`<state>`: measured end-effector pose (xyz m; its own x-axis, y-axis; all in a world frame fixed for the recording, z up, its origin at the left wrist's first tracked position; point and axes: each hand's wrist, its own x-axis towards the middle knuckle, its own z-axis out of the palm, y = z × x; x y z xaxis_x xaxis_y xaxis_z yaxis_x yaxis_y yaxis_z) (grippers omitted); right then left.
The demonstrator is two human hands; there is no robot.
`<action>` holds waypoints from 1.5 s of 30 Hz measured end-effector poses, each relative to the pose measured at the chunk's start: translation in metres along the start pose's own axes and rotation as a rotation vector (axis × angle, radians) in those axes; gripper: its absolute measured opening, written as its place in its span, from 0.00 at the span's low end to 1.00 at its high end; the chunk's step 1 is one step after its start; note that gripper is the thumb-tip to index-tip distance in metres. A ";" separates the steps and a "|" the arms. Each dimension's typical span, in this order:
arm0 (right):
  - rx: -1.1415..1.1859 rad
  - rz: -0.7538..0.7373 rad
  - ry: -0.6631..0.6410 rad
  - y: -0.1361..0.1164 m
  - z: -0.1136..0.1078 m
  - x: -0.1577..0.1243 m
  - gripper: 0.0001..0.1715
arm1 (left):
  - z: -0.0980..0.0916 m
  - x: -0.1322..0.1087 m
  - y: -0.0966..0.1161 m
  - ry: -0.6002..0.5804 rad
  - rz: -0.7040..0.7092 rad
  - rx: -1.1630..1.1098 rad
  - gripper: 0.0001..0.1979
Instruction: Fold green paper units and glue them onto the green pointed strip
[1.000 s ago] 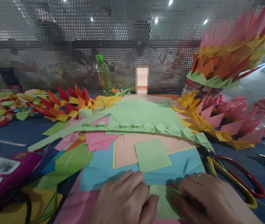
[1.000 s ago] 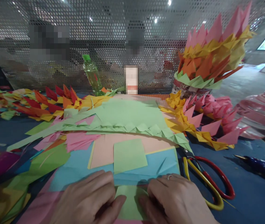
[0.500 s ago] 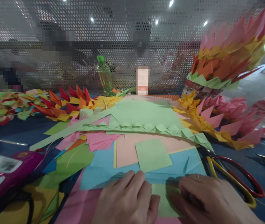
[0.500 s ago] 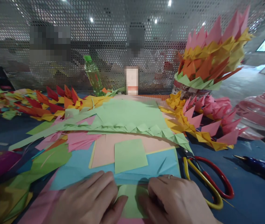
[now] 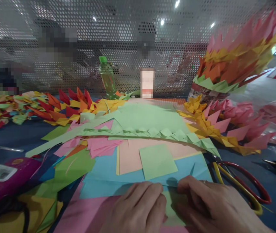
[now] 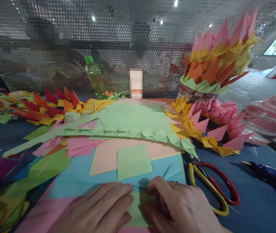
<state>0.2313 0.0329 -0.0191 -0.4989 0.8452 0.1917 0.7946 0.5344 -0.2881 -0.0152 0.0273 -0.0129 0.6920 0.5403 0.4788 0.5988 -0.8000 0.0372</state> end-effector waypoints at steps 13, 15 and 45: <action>0.117 -0.015 -0.019 0.002 0.001 -0.002 0.26 | -0.006 0.006 0.002 -0.336 -0.345 -0.235 0.20; 0.130 -0.027 -0.015 0.003 0.001 -0.002 0.30 | -0.008 0.008 0.002 -0.363 -0.370 -0.265 0.17; 0.380 -0.056 -0.021 -0.010 -0.019 0.004 0.07 | -0.012 0.014 0.004 -0.186 -0.704 -0.884 0.23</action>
<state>0.2279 0.0302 0.0023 -0.5478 0.8126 0.1989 0.5833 0.5414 -0.6055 -0.0082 0.0288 0.0039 0.4087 0.9122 -0.0272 0.4351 -0.1686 0.8845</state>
